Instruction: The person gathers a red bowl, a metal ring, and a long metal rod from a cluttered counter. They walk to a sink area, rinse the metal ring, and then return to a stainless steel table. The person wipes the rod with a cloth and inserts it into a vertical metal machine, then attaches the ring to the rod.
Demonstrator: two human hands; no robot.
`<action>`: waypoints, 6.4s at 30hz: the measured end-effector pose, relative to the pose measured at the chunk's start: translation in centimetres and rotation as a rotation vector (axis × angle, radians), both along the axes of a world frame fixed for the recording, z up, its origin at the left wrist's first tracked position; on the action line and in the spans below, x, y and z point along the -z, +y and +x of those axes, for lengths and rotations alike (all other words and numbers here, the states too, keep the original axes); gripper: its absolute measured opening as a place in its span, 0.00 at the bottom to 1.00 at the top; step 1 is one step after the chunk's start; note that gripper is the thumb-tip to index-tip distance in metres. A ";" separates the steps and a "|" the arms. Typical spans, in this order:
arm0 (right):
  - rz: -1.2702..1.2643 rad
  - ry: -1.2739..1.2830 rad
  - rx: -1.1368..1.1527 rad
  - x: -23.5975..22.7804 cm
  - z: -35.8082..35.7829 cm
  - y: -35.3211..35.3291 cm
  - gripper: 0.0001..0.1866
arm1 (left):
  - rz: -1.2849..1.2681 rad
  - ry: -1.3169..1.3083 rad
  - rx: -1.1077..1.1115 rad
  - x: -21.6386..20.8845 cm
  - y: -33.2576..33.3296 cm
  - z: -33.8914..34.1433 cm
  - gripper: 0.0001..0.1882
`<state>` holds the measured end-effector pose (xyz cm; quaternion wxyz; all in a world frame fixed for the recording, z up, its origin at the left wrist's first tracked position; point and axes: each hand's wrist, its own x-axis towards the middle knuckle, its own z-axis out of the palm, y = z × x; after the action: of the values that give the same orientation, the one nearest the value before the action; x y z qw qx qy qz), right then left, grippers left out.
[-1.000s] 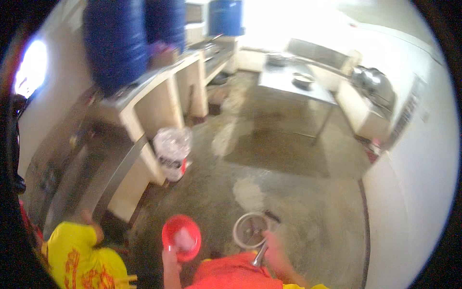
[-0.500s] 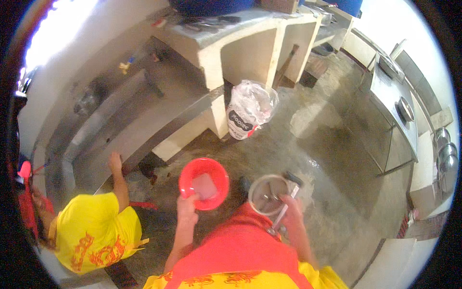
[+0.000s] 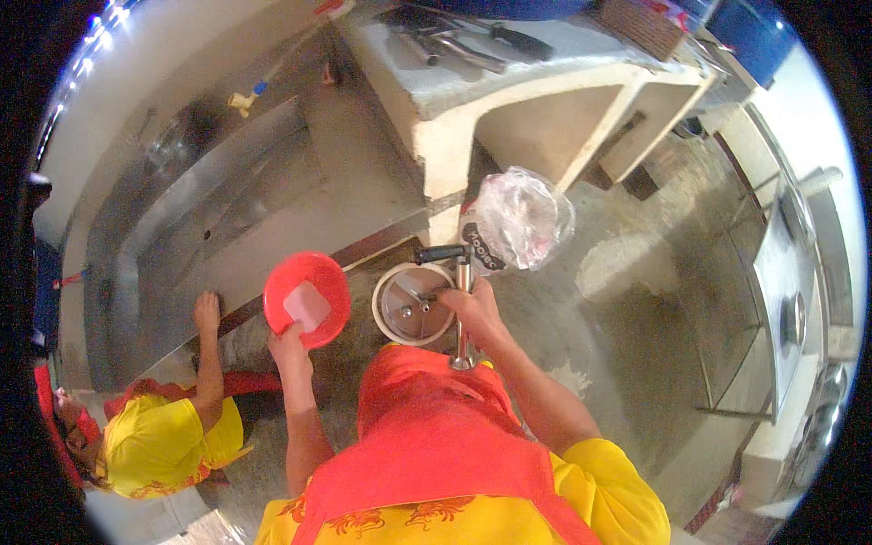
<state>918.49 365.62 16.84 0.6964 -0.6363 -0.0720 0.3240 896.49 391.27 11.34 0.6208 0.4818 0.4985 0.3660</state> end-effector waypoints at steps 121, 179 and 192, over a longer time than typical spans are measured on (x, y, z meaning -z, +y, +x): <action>0.249 0.123 -0.179 -5.1 10.3 4.1 0.20 | 0.177 0.155 1.170 -13.7 -0.2 23.9 0.12; 0.235 0.195 -0.128 -4.9 11.8 -1.4 0.22 | 0.261 0.094 1.255 -12.3 -5.7 26.8 0.09; 0.233 0.289 0.227 -0.9 10.5 -6.2 0.10 | 0.150 0.062 1.308 -9.8 -8.1 22.7 0.20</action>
<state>929.04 359.37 17.71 0.8002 -0.5026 0.0636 0.3210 919.22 383.18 21.13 0.6654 0.7376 0.0936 -0.0671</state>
